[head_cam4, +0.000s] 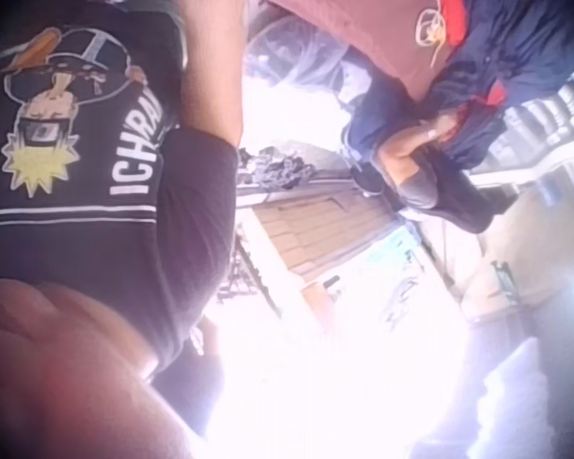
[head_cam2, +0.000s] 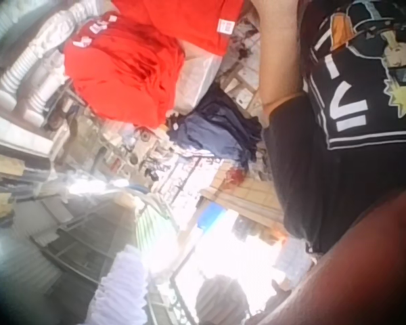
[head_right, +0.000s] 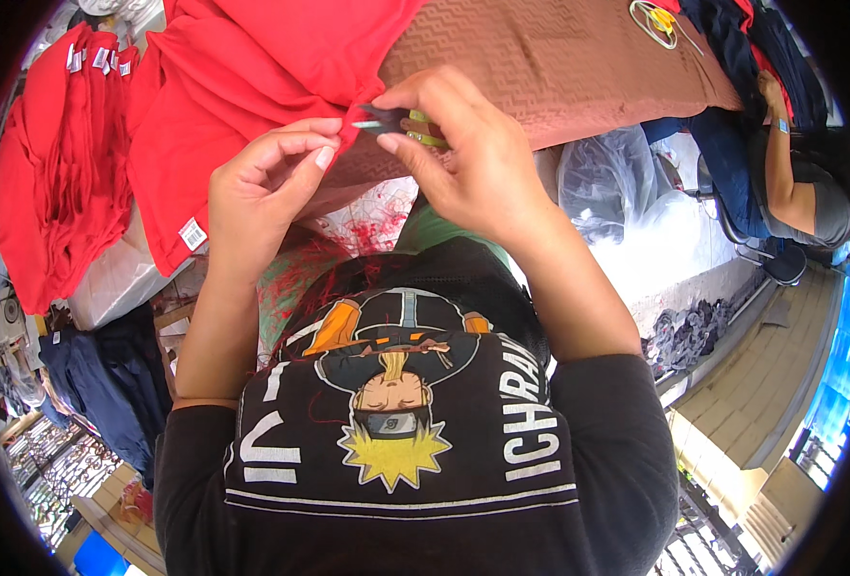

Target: The person trims excess threads from the collar and seams of red t-shirts using small snips, handling the shirts one at a time from a stack on a worktable.

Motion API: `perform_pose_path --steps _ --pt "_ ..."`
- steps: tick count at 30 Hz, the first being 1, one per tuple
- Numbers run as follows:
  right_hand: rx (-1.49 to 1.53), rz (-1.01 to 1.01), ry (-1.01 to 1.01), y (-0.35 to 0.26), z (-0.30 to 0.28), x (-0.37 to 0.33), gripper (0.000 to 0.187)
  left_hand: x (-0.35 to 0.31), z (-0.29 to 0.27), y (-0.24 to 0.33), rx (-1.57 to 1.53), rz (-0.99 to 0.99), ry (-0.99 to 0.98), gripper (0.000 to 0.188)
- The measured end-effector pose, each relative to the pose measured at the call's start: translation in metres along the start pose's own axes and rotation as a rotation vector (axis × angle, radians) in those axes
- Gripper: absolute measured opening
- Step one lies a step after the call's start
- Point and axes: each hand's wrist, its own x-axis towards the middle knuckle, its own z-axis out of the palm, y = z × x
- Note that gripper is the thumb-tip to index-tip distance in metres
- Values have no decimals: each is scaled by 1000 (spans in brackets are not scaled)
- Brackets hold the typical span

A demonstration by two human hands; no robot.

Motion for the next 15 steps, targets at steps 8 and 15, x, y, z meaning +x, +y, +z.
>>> perform_pose_path --steps 8,15 --pt "-131 -138 -63 1 0 -3 20 -2 2 3 -41 -1 5 13" --pt "-157 -176 -41 6 4 6 19 2 0 10 88 10 -49 12"
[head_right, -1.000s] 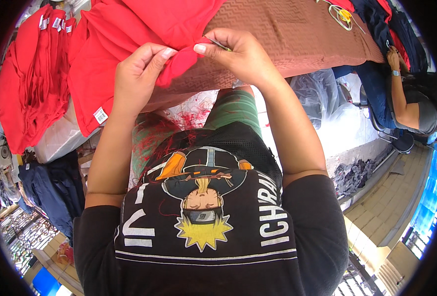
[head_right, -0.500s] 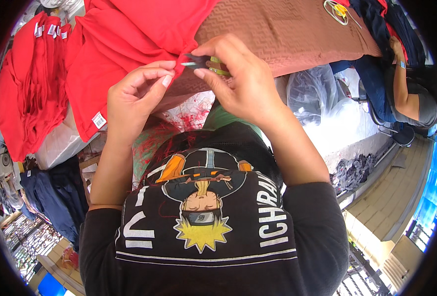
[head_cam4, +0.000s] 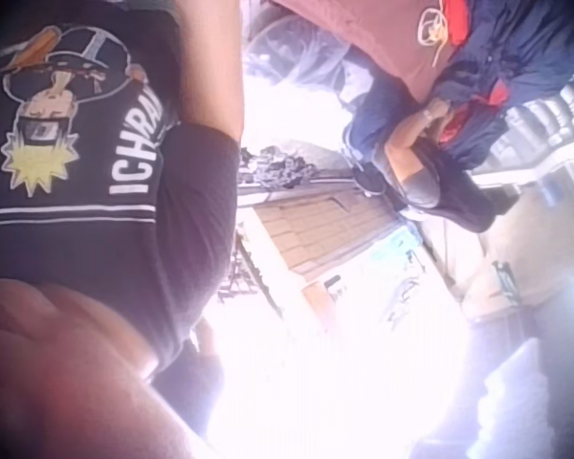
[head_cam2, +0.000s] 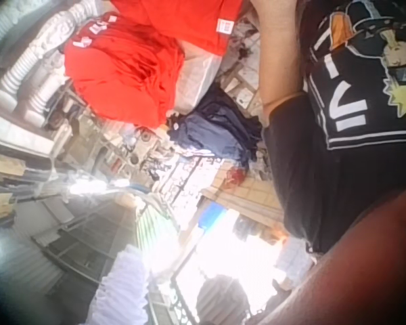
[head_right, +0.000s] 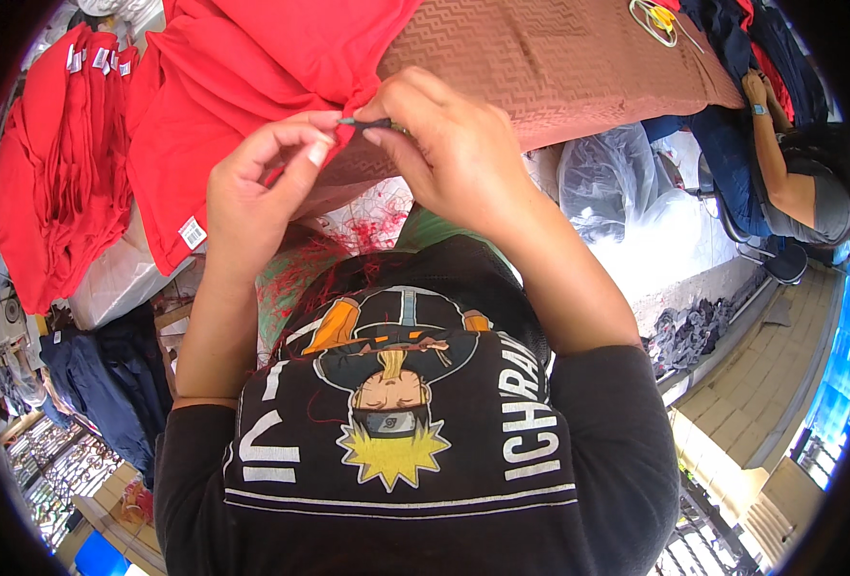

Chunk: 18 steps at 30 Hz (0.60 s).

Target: The person trims excess threads from the collar and seams of red t-shirts using small snips, handling the shirts one at a time from a stack on a worktable.

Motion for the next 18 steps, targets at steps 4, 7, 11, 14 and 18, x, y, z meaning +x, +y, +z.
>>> perform_pose_path --steps 4,7,11,14,18 --pt "110 65 57 -2 -1 7 18 9 -9 -9 -356 -111 11 15" --pt "115 61 37 -6 -2 7 17 11 -12 -6 -402 -175 -1 16" --pt "81 40 8 -6 0 7 18 11 -11 -4 -406 -192 0 16" --pt "56 17 5 -6 2 9 18 12 -11 -3 -400 -194 -13 16" --pt "2 2 -10 -9 1 13 16 12 -13 -3 -389 -214 -41 18"
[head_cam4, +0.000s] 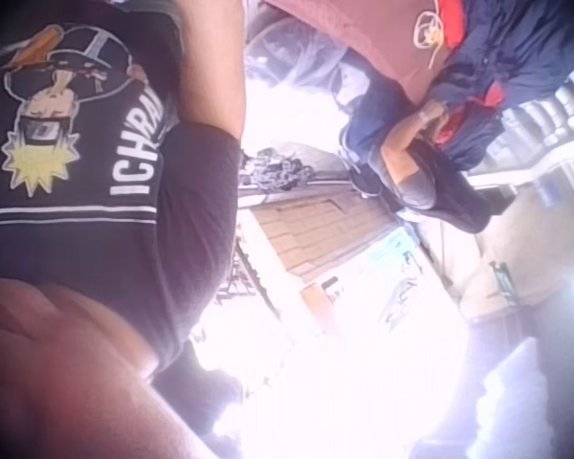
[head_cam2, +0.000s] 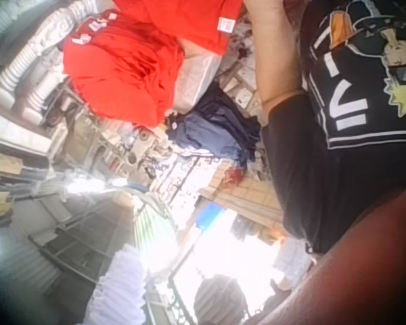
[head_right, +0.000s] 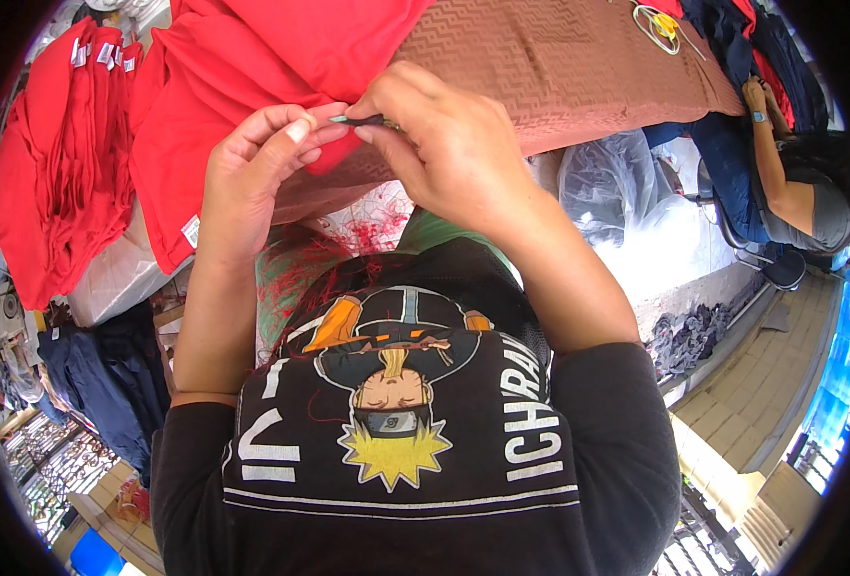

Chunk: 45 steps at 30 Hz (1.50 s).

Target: The person trims excess threads from the collar and seams of red t-shirts using small snips, handling the shirts one at a time from a stack on a worktable.

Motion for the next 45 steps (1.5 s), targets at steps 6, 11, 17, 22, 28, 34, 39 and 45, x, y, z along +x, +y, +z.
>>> perform_pose_path --steps 6,11,17,22,28,34,39,45 --pt "43 193 111 5 -15 3 20 -10 -16 46 682 256 -467 28" --pt "106 175 225 16 -27 1 23 -19 -28 96 927 421 -484 43" --pt "154 287 258 25 -36 -5 24 -5 -35 92 824 435 -399 22" --pt "105 417 226 45 -27 -6 20 60 2 10 1176 724 -415 19" --pt "219 717 -237 85 -5 -24 39 92 3 -27 1410 586 -547 13" --pt "979 934 -469 70 11 3 39 80 -3 3 1143 710 -422 13" --pt "1222 910 -116 48 13 19 18 44 -4 30 1173 870 -267 19" --pt "1491 877 109 37 16 14 17 0 1 -4 1243 771 -134 19"
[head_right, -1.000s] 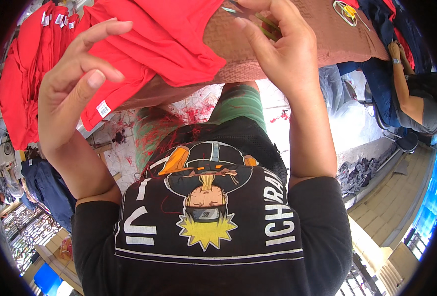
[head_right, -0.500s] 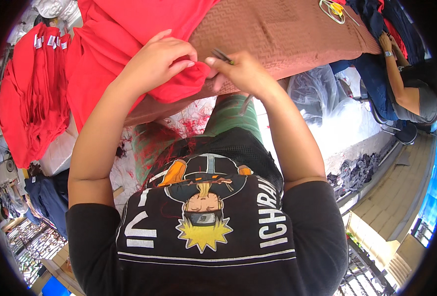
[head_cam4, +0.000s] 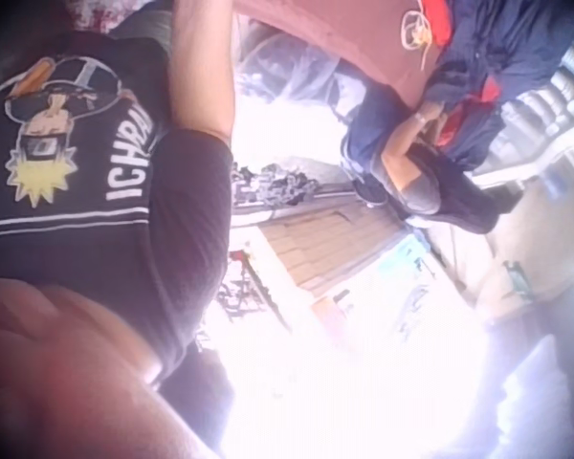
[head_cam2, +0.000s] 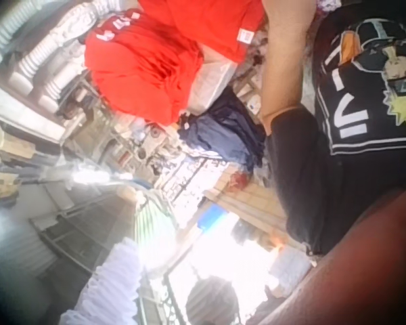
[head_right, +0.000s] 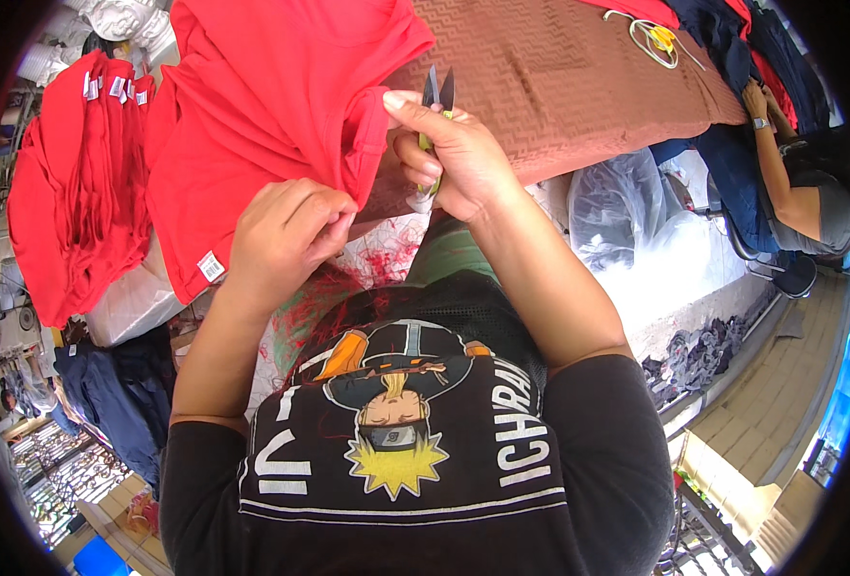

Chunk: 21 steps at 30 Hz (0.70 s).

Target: The person trims excess threads from the collar and seams of red t-shirts using small snips, handling the shirts one at a time from a stack on a worktable.

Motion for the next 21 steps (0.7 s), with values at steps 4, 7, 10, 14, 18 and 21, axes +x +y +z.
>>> perform_pose_path --steps 4,7,10,14,18,21 --pt "68 10 -63 3 -8 0 16 2 11 1 -21 -56 87 20" --pt "52 9 -63 2 -4 -3 16 9 12 0 -98 -113 201 26" --pt "39 21 -27 2 2 -7 15 16 14 0 -175 -164 311 43" --pt "104 25 -12 3 -3 -5 15 24 14 7 -113 -265 210 45" --pt "218 43 55 1 -3 -4 15 20 19 4 -14 -308 172 46" --pt "64 -28 22 5 -1 -6 15 20 21 2 8 -314 209 46"
